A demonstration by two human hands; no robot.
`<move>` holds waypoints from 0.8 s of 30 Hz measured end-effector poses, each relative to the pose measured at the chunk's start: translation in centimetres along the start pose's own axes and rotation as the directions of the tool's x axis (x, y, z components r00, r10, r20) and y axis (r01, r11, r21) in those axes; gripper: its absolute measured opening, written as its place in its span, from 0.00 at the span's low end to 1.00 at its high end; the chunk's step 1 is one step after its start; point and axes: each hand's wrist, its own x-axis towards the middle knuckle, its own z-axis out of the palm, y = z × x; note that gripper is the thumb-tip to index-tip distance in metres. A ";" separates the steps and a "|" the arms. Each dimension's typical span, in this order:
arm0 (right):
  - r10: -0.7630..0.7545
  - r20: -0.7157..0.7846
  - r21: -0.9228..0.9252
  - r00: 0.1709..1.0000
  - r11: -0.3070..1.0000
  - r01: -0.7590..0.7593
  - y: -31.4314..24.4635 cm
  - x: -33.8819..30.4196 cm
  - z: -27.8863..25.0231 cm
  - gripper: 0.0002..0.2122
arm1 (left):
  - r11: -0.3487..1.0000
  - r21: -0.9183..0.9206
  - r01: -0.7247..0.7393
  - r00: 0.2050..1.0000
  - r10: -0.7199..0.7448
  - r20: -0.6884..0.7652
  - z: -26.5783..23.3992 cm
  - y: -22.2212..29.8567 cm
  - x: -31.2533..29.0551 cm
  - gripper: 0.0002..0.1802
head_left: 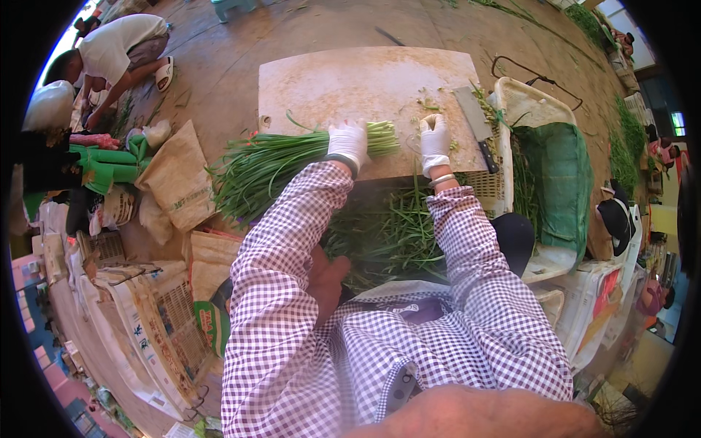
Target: The person bundles chives by hand, secures them with a red tie, and uses a large knife to trim the ends on a wooden board before placing the bundles into a plastic crate.
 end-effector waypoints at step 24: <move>-0.320 0.580 0.059 0.749 0.934 0.353 -3.7 1.4 0.9 0.05 | 0.999 0.018 -0.026 0.998 0.027 -0.063 -0.5 -0.5 -0.8 0.35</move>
